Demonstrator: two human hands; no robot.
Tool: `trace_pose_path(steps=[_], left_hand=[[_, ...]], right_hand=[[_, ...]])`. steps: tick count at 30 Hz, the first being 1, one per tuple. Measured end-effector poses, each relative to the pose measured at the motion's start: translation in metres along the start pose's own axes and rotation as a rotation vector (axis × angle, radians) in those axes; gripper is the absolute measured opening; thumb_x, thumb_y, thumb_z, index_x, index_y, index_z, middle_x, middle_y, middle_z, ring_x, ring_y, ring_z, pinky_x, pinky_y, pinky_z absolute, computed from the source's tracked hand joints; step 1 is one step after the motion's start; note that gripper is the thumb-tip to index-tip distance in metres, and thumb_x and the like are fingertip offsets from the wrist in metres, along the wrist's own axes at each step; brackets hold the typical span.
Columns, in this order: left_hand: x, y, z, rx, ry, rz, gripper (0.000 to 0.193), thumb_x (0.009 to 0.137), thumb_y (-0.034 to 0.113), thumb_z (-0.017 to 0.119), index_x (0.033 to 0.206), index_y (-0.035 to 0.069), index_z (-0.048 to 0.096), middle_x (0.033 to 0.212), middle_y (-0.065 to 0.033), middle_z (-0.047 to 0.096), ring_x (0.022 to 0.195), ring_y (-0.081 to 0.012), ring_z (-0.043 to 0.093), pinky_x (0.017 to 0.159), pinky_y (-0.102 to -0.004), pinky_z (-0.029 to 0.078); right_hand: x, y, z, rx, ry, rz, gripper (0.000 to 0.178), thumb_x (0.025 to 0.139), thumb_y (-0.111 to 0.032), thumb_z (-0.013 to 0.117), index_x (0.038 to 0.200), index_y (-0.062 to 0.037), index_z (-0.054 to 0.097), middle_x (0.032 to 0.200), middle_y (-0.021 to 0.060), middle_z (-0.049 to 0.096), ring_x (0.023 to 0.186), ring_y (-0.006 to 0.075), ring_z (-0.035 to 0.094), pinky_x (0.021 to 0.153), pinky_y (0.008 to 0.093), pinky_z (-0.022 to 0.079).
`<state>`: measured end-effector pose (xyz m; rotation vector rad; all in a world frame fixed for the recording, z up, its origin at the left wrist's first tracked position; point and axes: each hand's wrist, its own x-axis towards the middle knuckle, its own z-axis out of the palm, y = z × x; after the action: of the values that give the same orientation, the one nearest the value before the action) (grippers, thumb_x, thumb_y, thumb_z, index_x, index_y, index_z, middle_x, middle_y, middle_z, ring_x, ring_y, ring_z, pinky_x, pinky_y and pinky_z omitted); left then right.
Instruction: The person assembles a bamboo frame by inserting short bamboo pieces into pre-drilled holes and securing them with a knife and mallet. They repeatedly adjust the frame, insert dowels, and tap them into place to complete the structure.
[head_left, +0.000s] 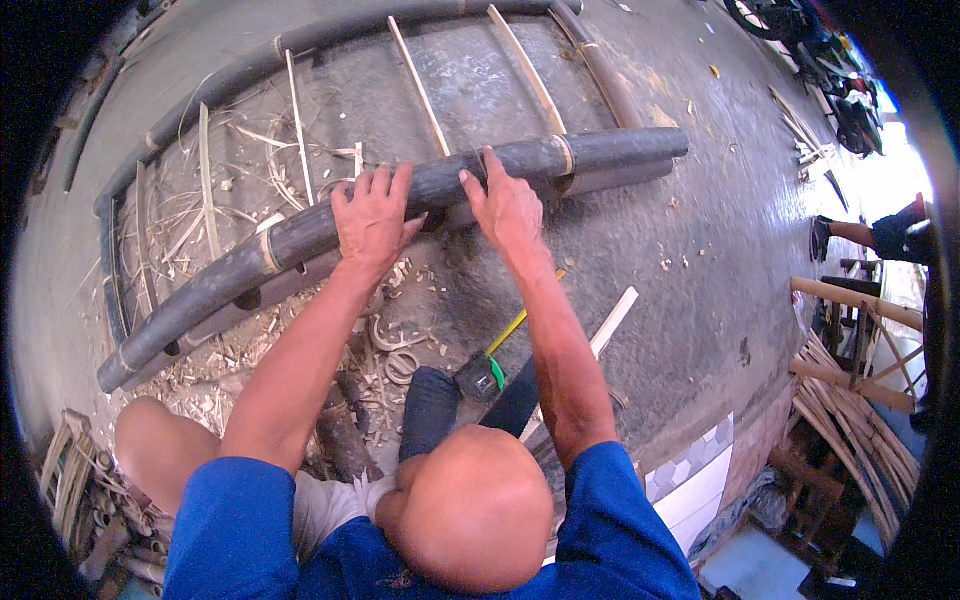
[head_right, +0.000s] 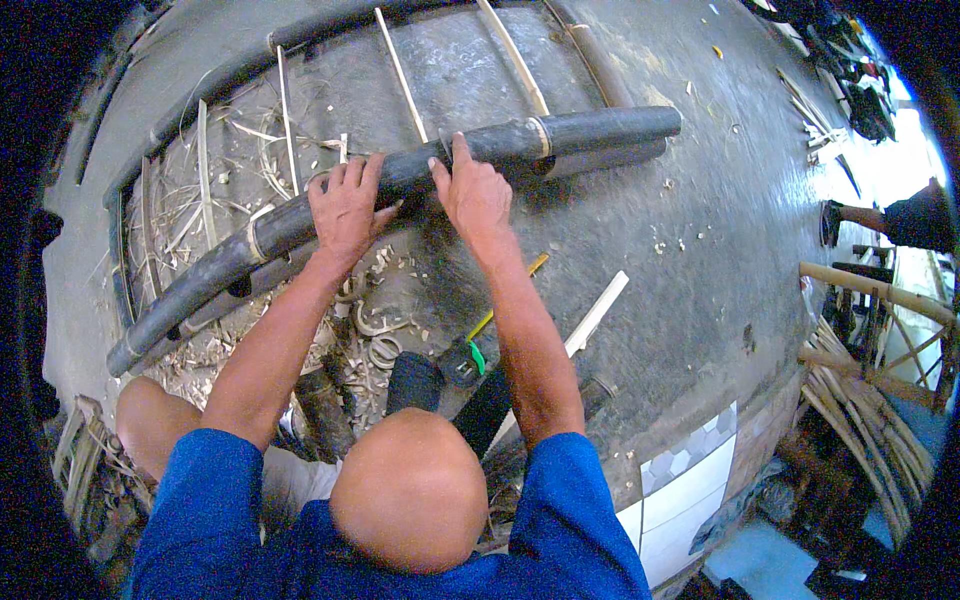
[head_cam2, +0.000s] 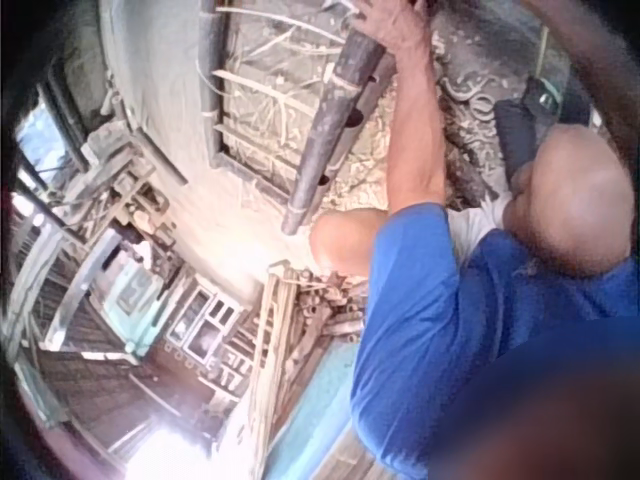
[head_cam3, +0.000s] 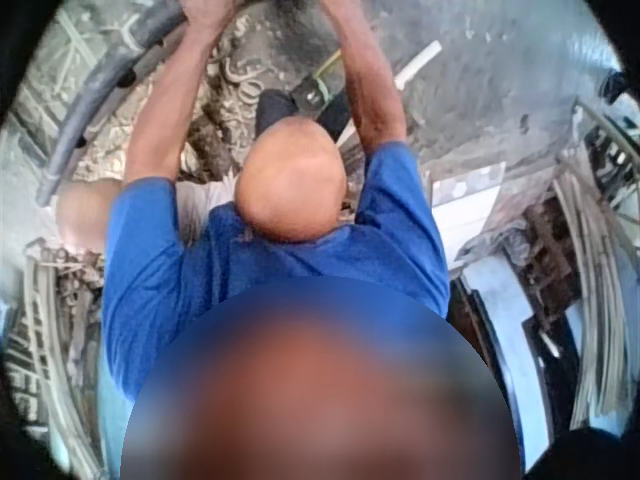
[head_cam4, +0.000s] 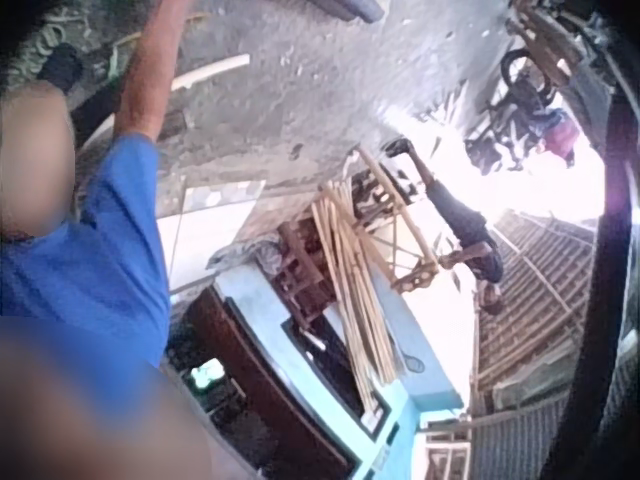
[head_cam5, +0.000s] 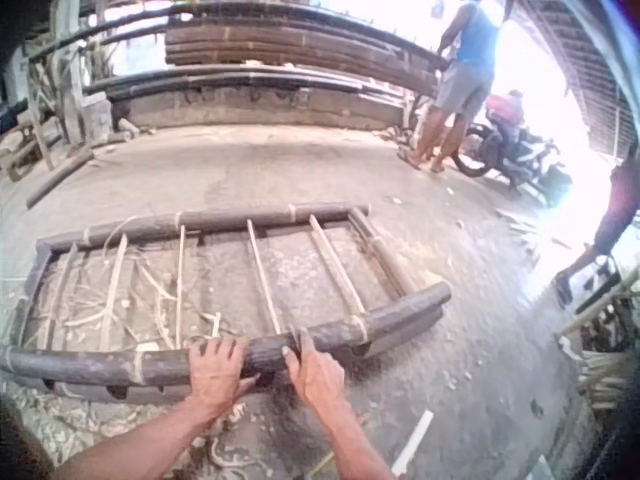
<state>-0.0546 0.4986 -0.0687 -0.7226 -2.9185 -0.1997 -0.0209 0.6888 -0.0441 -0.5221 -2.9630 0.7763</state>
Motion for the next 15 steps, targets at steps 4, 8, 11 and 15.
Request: trace_pose_path(steps=[4, 8, 11, 15], left_hand=[[-0.001, -0.002, 0.003, 0.026, 0.093, 0.031, 0.087, 0.068, 0.043, 0.09, 0.143, 0.017, 0.054, 0.126, -0.0039, 0.063, 0.115, -0.0248, 0.06, 0.099, -0.0494, 0.042], [-0.001, -0.002, 0.008, 0.036, 0.123, 0.03, 0.088, 0.066, 0.045, 0.09, 0.143, 0.018, 0.054, 0.127, -0.0031, 0.063, 0.114, -0.0244, 0.06, 0.1, -0.0486, 0.042], [-0.001, -0.001, 0.009, 0.044, 0.127, 0.024, 0.089, 0.065, 0.044, 0.09, 0.142, 0.019, 0.054, 0.129, -0.0028, 0.063, 0.114, -0.0242, 0.06, 0.1, -0.0485, 0.042], [-0.001, -0.001, 0.008, 0.019, 0.097, 0.013, 0.091, 0.062, 0.042, 0.092, 0.142, 0.019, 0.054, 0.13, -0.0027, 0.063, 0.115, -0.0245, 0.06, 0.101, -0.0481, 0.042]], right_hand=[[-0.045, 0.006, 0.015, 0.384, 0.124, -0.034, 0.037, 0.102, -0.031, 0.056, 0.125, -0.0026, 0.063, 0.085, 0.031, 0.07, 0.082, 0.0507, 0.069, 0.074, 0.0597, 0.054], [-0.084, 0.01, 0.039, 0.391, -0.008, -0.031, 0.03, 0.102, -0.027, 0.055, 0.111, -0.0015, 0.066, 0.083, 0.0304, 0.07, 0.078, 0.0505, 0.069, 0.071, 0.059, 0.054], [-0.087, 0.009, 0.055, 0.33, -0.07, -0.04, 0.029, 0.102, -0.027, 0.055, 0.107, -0.0009, 0.066, 0.083, 0.0303, 0.07, 0.077, 0.0504, 0.069, 0.071, 0.0592, 0.055], [-0.079, 0.007, 0.065, 0.238, -0.142, 0.015, 0.03, 0.102, -0.027, 0.055, 0.106, -0.0003, 0.067, 0.082, 0.0302, 0.07, 0.077, 0.0509, 0.069, 0.071, 0.0599, 0.056]])
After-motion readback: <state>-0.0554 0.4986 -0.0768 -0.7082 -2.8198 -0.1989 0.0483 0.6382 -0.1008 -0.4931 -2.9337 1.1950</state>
